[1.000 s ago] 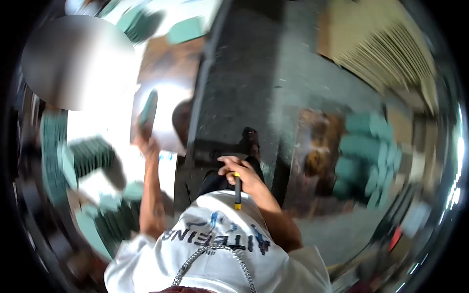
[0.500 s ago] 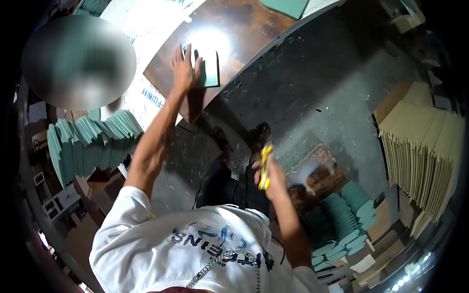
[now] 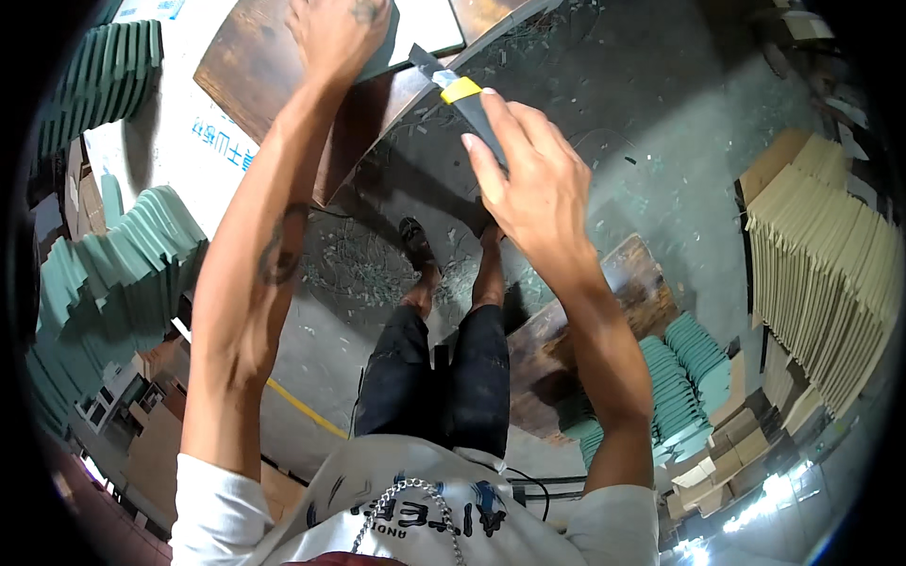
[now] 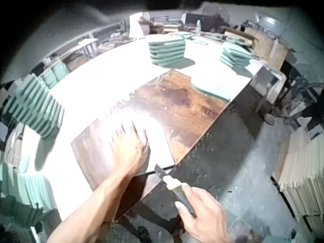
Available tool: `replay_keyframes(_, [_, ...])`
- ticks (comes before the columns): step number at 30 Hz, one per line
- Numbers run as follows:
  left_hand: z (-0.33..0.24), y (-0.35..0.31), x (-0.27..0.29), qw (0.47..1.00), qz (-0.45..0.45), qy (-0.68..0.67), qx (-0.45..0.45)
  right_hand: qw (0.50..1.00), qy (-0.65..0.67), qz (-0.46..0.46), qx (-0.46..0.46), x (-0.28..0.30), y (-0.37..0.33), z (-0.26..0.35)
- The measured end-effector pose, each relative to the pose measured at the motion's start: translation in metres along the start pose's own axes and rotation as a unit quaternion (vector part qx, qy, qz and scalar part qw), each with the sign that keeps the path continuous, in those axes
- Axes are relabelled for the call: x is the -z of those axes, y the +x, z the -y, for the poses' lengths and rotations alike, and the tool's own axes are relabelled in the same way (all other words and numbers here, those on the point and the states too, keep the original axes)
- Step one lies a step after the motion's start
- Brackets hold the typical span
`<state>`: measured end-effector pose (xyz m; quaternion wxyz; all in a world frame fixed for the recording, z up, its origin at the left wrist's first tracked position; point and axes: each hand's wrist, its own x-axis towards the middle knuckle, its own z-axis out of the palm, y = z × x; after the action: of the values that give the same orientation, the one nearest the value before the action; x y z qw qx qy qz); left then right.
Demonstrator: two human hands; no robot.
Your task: Cutting and trimming small green foam or padded material using a utility knife.
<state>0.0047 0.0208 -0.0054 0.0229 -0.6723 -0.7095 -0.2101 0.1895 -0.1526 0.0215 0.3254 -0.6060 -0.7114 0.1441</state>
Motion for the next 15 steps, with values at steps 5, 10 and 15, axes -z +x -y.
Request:
replay_keyframes(5, [0.011,-0.004,-0.009,0.999,-0.046,-0.016,-0.018,0.998,-0.038,-0.044,-0.006,-0.006,-0.009,-0.006])
replay_keyframes(10, [0.016,-0.004,-0.009,0.996,-0.077,0.001,-0.045,0.997,-0.026,-0.055,0.037,-0.005,-0.004,-0.016])
replay_keyframes(15, [0.009,-0.009,-0.013,0.995,-0.081,-0.028,-0.042,0.997,-0.024,-0.059,0.030,-0.004,-0.001,-0.021])
